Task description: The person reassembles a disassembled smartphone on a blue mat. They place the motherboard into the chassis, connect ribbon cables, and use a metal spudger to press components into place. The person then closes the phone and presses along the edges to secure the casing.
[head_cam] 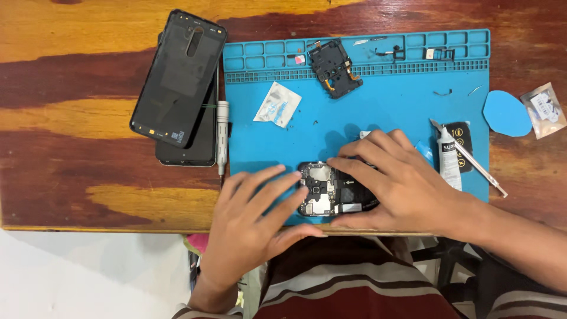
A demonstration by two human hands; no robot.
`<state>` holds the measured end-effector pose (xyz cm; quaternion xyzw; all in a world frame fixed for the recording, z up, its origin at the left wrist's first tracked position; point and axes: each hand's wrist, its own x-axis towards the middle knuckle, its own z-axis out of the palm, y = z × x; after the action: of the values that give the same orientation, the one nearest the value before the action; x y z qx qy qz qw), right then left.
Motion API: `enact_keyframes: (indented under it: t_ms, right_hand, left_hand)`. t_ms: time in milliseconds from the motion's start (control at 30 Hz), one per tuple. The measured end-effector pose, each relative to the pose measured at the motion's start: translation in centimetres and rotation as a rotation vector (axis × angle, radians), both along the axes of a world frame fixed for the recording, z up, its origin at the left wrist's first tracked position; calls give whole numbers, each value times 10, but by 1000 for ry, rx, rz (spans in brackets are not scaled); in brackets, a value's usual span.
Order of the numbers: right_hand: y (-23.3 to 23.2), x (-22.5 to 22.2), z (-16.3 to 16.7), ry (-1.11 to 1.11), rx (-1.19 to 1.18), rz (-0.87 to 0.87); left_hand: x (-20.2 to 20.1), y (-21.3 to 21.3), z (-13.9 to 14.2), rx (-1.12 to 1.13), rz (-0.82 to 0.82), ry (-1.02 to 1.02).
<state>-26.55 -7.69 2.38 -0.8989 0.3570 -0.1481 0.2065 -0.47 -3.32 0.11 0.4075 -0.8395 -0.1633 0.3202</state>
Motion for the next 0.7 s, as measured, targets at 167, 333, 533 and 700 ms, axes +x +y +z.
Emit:
enact_keyframes:
  t_ms: [167,333,533,700]
  right_hand:
    - [2,0,1,17,-54,-7]
    - [3,-1,-1,21,-80,18]
    - [2,-4,-6,-34,-96,96]
    - [2,-5,-7,-174,-65,243]
  left_hand:
    - [-3,4,-8,-66,-9,-5]
    - [-1,9,-10,-93,-12,-19]
    - [-1,10,-12,-138,-35,-12]
    - [-1,9,-12,-149,-67,-34]
